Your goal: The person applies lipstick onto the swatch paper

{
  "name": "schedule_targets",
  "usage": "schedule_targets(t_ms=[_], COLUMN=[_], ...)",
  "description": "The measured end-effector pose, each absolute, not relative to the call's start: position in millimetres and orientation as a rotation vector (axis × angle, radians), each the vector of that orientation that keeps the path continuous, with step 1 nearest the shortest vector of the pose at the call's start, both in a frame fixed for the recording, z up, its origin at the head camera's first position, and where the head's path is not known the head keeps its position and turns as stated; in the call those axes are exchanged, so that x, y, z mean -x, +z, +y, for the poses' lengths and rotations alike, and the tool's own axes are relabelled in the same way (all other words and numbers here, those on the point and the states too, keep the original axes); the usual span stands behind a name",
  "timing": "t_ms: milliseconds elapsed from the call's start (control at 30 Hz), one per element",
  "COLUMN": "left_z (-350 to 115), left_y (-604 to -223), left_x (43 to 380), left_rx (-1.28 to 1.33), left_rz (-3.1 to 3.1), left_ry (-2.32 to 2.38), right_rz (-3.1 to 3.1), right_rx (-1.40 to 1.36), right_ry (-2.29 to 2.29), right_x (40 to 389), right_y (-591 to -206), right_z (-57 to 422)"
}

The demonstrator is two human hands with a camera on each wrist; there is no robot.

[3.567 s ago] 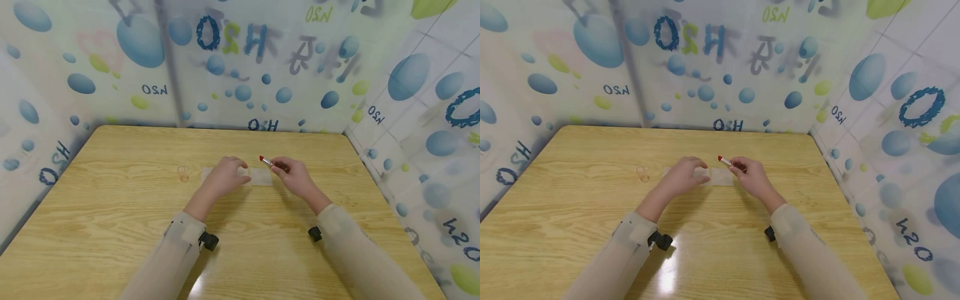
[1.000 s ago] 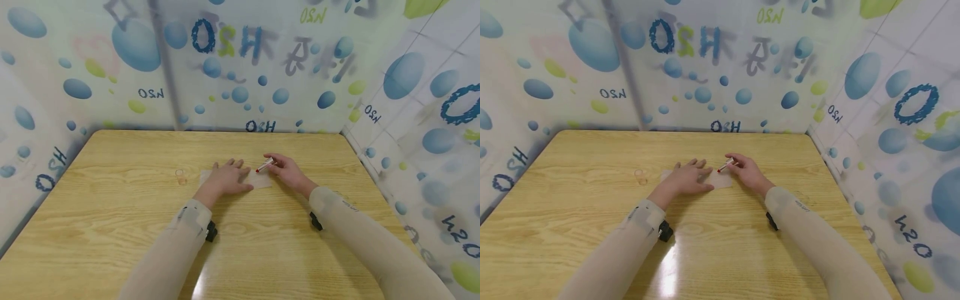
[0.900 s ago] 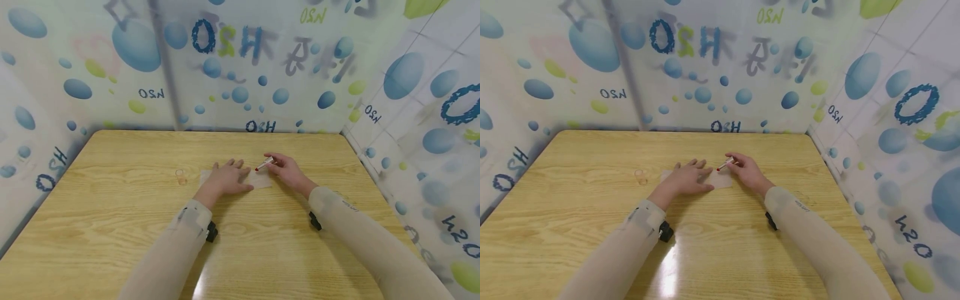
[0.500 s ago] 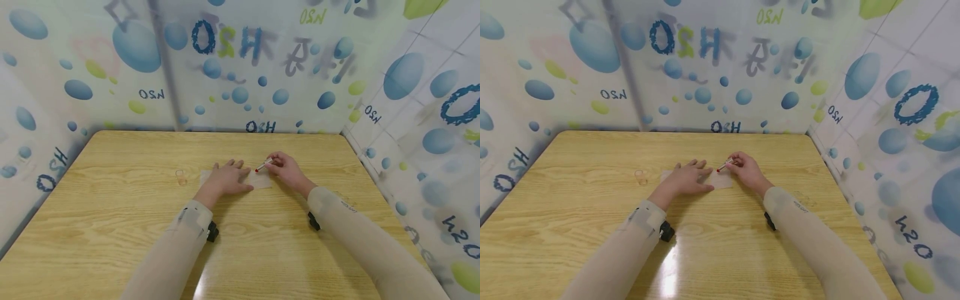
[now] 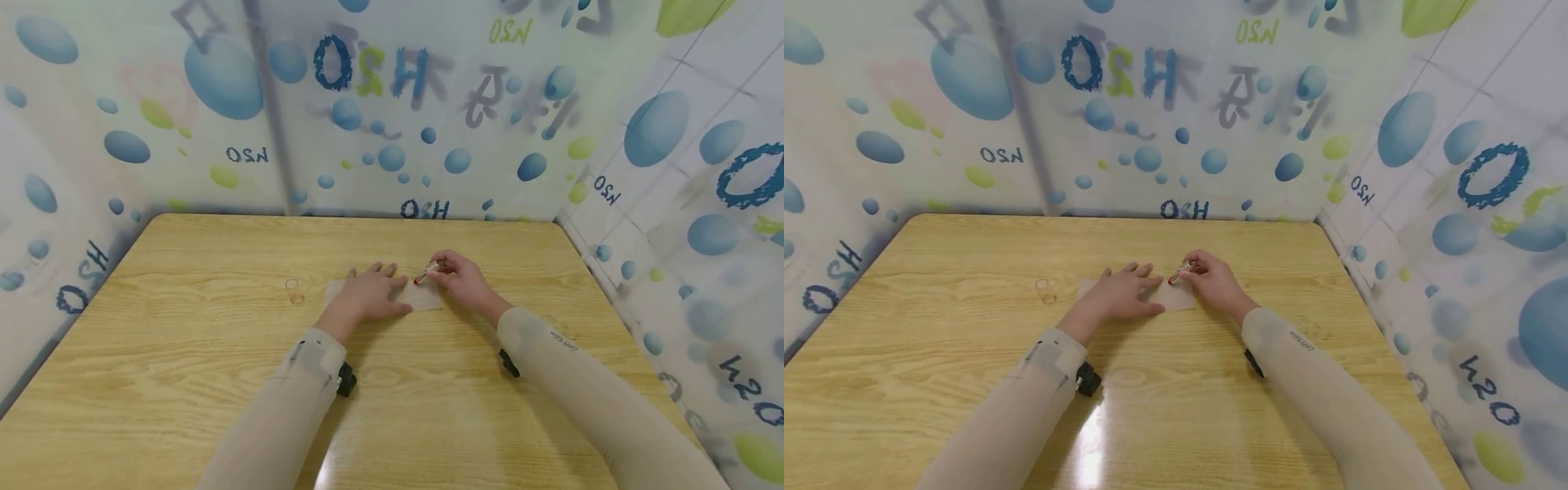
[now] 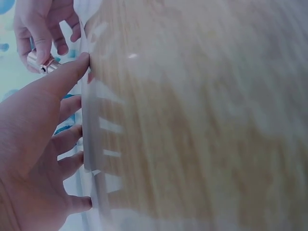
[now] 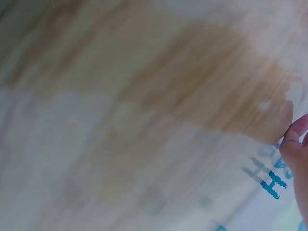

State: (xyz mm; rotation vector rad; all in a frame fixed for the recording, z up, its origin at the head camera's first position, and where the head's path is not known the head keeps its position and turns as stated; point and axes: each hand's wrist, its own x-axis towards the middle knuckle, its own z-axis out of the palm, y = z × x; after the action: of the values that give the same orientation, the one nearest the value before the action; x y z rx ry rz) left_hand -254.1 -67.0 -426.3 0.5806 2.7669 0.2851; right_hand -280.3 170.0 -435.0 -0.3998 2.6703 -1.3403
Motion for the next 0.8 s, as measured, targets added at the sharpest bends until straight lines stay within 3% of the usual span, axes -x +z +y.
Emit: schedule_targets(t_ms=[800], left_z=[-67.7], left_y=[-426.9], left_x=[255.3], left_rx=[-0.575], left_rz=[2.761], left_ry=[0.393], right_rz=[2.631], right_rx=[0.355], right_ry=[-1.415], right_x=[278.7], right_y=[-433.3], right_z=[171.2])
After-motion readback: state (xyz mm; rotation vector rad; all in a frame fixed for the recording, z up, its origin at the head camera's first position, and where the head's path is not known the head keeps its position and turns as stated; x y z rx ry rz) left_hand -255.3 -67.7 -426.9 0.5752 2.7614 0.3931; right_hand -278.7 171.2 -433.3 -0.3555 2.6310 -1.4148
